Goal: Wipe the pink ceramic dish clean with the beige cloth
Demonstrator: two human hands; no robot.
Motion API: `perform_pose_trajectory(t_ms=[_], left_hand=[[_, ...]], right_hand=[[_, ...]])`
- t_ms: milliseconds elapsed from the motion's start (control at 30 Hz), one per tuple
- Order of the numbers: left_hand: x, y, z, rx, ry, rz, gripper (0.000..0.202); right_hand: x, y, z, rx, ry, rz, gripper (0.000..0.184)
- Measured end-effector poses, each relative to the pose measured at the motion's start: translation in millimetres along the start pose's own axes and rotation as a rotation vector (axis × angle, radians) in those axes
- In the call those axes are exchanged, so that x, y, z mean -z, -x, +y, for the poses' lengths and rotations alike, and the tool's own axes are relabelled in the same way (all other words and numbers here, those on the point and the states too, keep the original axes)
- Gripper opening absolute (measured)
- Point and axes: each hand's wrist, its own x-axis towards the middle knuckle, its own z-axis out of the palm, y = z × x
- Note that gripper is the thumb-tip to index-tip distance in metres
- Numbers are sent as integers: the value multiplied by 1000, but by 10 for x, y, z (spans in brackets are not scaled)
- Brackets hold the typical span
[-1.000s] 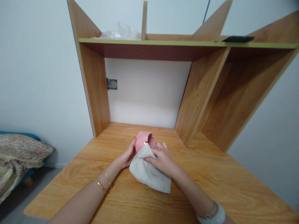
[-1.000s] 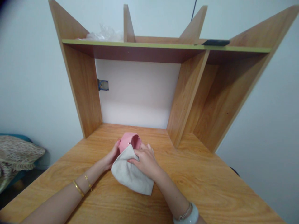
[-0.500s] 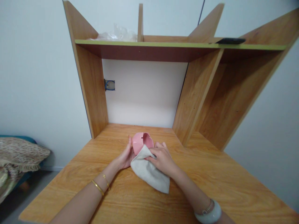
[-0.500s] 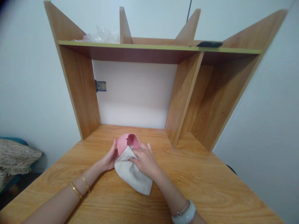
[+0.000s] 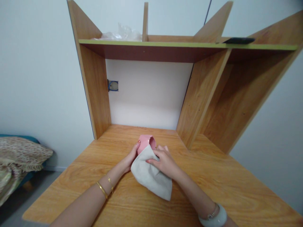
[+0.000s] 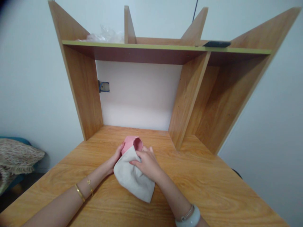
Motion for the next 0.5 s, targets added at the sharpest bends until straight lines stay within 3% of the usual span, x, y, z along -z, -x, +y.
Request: perform_pose_trajectory(t_ms=[133, 233, 500], left_hand=[[-33, -37, 31, -84, 4, 70, 60], [-28, -19, 62, -101, 16, 60, 67], [-22, 65, 110, 6, 19, -179, 84]], right_hand=[[36, 10, -12, 99, 133, -15, 12], [74, 18, -20, 162, 203, -10, 9], [58, 25, 28, 130, 69, 78, 13]])
